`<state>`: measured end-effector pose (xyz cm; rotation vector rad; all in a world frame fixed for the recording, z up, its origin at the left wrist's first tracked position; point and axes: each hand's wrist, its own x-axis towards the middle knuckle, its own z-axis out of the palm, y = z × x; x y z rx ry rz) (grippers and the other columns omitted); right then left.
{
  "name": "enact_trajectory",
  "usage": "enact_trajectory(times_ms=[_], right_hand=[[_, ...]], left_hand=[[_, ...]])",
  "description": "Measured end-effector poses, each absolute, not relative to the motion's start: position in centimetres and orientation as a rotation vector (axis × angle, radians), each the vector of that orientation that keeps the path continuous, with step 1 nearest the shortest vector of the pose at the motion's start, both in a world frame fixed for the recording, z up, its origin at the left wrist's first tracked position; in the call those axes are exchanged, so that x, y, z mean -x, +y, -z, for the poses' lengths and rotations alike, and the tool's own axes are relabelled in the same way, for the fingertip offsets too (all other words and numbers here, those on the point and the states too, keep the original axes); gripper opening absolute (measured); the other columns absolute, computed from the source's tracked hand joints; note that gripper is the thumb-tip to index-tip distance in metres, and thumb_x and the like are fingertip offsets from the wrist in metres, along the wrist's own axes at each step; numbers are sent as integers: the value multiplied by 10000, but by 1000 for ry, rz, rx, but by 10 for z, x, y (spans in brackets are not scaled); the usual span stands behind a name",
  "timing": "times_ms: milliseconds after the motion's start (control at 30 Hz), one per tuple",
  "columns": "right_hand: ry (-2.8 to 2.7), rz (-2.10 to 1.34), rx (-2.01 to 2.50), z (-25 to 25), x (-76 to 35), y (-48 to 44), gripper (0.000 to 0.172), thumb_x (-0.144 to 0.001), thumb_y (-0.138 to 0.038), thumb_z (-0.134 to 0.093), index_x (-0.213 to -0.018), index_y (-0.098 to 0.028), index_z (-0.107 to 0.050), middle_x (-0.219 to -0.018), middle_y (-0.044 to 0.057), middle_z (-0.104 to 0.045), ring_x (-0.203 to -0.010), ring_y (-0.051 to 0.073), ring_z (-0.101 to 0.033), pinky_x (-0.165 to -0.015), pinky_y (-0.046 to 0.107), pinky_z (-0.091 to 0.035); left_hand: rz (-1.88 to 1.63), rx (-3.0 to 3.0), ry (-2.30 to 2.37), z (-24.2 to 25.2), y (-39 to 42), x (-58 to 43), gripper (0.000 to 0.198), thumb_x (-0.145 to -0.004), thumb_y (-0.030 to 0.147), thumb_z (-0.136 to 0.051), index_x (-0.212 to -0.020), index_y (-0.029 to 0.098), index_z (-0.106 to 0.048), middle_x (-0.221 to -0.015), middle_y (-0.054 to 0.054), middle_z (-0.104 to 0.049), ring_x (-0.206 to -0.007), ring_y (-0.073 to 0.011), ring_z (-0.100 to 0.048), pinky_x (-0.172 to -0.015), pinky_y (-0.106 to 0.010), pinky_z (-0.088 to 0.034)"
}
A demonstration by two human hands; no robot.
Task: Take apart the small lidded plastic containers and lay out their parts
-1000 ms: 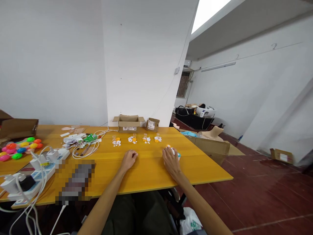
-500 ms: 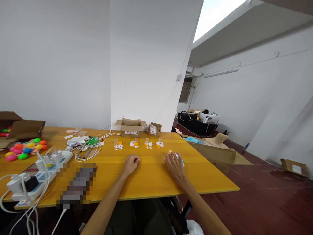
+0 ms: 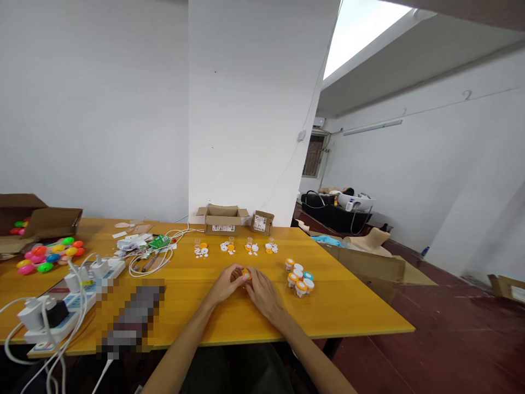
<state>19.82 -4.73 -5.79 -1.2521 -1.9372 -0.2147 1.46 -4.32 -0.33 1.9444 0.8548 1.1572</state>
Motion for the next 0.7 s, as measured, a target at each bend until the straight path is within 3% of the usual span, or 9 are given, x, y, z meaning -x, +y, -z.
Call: enact_trajectory(times_ms=[233, 400, 567, 700], right_hand=[[-1792, -273, 1189, 47, -170, -51, 469, -794, -162, -582, -1252, -237, -511, -1145, 97, -708, -1028, 253, -690, -878, 371, -550], [-1698, -425, 1189, 36, -174, -56, 309, -793, -249, -619, -1093, -241, -545, -935, 47, -730, -825, 231, -695, -756, 343, -555], [-1727, -364, 1219, 28, -175, -63, 105, -788, -228, -586, -892, -245, -579, -892, 45, -711, -825, 224, -673, -747, 316, -526], [-1767, -307, 1221, 30, -175, -62, 97, -795, -199, -550, -861, -244, -604, -862, 35, -694, -808, 215, -657, -738, 305, -514]], left_hand=[[-1160, -1881, 842, 21, -32, -16, 353, -837, 505, -652, -981, 188, -710, -915, -52, -730, -836, -193, -634, -803, -308, -514], [-1182, -1814, 768, 19, -33, -14, 389, -848, 529, -641, -1028, 188, -693, -934, -62, -719, -834, -191, -642, -791, -299, -515], [-1164, -1857, 743, 21, -32, -16, 394, -846, 519, -642, -1061, 192, -690, -956, -60, -717, -866, -195, -634, -798, -289, -500], [-1148, -1930, 793, 24, -30, -17, 391, -867, 539, -596, -976, 175, -691, -898, -57, -698, -819, -184, -605, -771, -282, -477]])
